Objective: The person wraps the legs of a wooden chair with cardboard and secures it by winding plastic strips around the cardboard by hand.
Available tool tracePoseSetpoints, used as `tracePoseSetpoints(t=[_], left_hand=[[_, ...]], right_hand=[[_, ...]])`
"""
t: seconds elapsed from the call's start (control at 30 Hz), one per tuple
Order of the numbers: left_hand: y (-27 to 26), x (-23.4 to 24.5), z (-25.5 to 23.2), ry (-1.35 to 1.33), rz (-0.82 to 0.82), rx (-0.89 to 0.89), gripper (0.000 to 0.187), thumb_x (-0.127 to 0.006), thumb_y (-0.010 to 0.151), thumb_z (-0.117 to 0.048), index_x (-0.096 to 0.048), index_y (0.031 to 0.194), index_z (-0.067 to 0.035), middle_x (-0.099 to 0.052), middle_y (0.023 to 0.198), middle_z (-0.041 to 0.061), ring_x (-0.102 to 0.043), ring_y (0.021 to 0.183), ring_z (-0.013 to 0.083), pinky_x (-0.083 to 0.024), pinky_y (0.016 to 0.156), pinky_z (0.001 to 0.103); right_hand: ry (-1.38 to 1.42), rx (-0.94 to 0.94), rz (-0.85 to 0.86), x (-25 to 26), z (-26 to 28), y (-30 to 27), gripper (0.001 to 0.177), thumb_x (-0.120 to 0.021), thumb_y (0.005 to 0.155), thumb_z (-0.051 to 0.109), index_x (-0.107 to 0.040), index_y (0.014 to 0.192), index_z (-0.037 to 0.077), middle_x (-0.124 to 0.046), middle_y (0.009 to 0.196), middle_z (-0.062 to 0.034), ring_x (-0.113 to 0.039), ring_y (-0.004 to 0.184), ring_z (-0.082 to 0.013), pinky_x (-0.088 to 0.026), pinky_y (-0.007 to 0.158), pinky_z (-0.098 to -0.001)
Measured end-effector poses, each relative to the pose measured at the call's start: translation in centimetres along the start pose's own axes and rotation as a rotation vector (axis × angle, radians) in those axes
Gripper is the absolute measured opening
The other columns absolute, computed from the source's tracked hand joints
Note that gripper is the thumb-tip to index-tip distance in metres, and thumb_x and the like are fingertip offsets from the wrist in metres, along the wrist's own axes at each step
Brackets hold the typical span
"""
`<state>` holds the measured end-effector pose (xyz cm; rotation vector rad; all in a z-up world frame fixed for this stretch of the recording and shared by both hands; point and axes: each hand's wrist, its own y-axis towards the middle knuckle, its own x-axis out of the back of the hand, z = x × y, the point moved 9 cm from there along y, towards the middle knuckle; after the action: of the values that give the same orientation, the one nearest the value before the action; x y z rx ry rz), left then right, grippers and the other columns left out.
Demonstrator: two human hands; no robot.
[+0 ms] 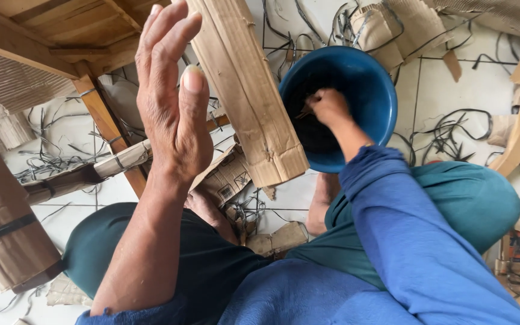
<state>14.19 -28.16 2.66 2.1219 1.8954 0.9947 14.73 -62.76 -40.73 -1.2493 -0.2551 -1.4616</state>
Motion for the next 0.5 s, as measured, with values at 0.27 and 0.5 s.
tracePoseSetpoints(t=[0.27,0.5], left_hand=[[0.1,-0.1,-1.9,-0.088,0.012,-0.017,0.053,-0.032,0.115,-0.047,-0.057,0.141,-0.007,-0.053,0.151,0.012,-0.045,0.149,0.0292,-0.036,0.130,0.051],[0.3,-0.5,-2.1,-0.070,0.025,-0.025,0.046,-0.040,0.113,-0.042,-0.061,0.132,-0.006,-0.062,0.137,0.015,-0.057,0.132,0.0291,-0.047,0.113,0.046]], right_hand=[[0.314,0.039,0.277,17.8,8.7,-9.3,0.006,-0.064,0.102,0.004,-0.068,0.106,0.001,-0.072,0.089,-0.0132,-0.068,0.080,-0.0178,-0.057,0.075,-0.0282],[0.393,0.186,0.240,24.6,12.1,-14.5,0.007,-0.056,0.109,0.005,-0.061,0.111,0.002,-0.070,0.096,-0.0154,-0.071,0.094,-0.0208,-0.061,0.089,-0.0288]])
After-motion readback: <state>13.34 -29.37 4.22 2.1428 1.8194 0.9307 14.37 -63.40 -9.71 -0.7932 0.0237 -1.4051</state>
